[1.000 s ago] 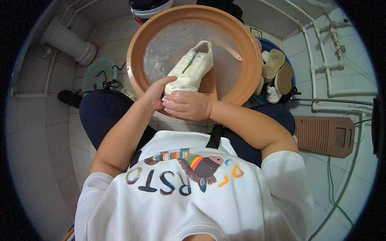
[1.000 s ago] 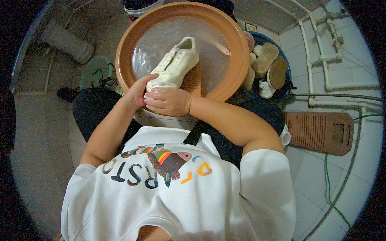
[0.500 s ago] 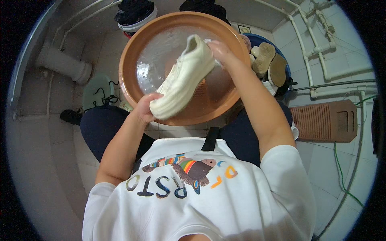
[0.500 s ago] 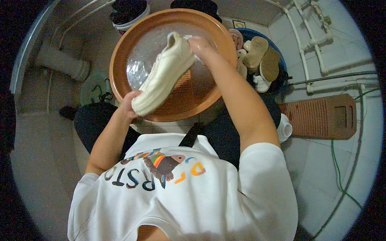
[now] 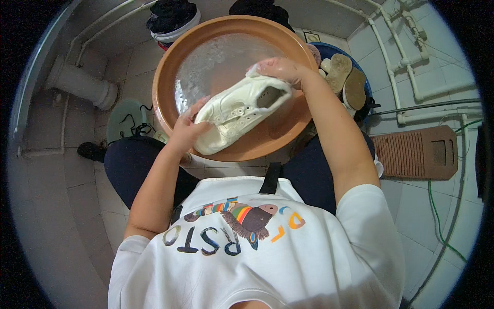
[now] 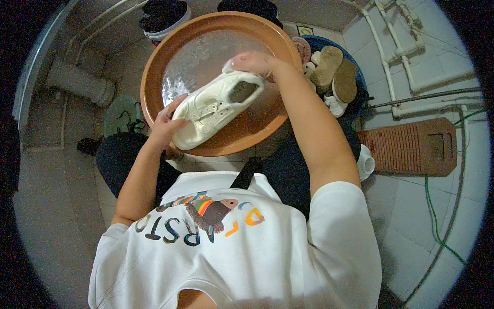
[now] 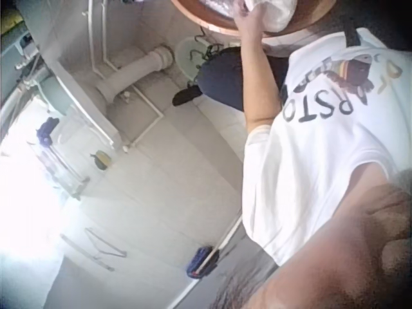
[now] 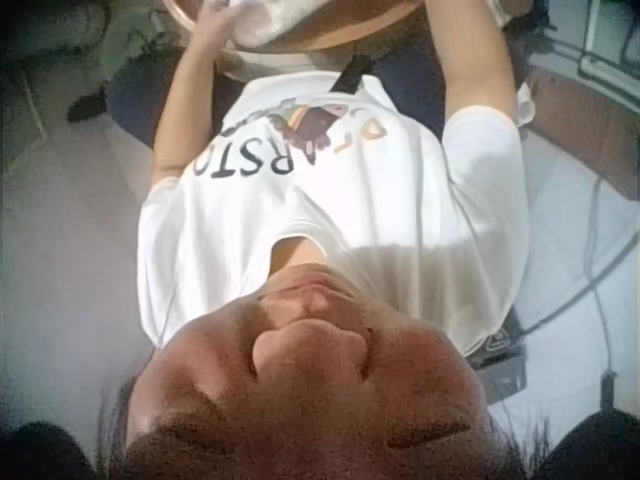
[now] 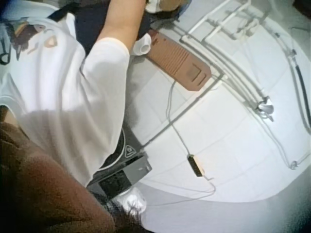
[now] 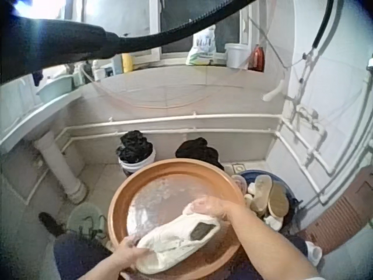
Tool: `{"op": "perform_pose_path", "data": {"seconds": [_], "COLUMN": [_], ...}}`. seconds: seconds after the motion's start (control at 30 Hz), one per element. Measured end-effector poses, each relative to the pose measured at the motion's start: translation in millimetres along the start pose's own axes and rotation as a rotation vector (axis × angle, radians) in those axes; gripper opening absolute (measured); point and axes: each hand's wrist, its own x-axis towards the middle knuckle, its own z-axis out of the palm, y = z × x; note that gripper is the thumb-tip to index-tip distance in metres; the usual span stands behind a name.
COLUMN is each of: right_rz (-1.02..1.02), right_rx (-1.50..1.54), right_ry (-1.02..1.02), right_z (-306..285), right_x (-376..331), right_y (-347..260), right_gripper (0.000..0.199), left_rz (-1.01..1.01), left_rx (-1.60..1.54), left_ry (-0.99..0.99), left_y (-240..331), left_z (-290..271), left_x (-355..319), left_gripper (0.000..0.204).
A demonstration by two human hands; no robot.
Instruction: The person scrubs a white sneaker with a brush in a basin of soapy water. They clean the upper, sides, and sole of the shoe, repeatedly dipping it into the water and scrubbing with the brush.
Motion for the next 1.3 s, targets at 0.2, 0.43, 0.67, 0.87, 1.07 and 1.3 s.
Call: {"op": "perform_pose_path", "data": {"seconds": [0.2, 0.43, 0.67, 0.87, 1.07, 1.3], "right_rz": [-0.249, -0.470, 0.231, 0.194, -0.096, -0.454], "right_rx": [-0.880, -0.823, -1.019, 0.720, 1.003, 0.109], "right_ry": [0.176, 0.264, 0.218, 0.403, 0.450, 0.622], "right_z": [99.8, 147.7, 10.8, 32.4, 23.0, 124.0], "right_x": [4.4, -15.6, 8.6, -0.9, 0.1, -10.7], "right_y": [-15.4, -39.1, 36.5, 43.2, 42.1, -5.8], "right_gripper": [0.032, 0.026, 0.032, 0.025, 0.021, 0.030], "left_rz": [0.103, 0.232, 0.176, -0.163, -0.401, -0.395], "left_rx": [0.569, 0.698, 0.722, 0.035, -0.637, -1.066], "left_ry": [0.117, 0.097, 0.125, 0.067, -0.105, -0.108], "left_y": [-8.2, -0.2, 3.6, 2.8, 3.2, -3.5], "left_z": [5.9, 11.2, 6.8, -6.6, 4.5, 13.6], "left_x": [-1.2, -4.6, -3.5, 3.6, 0.2, 12.7], "left_gripper": [0.074, 0.094, 0.076, 0.048, 0.048, 0.041]}}
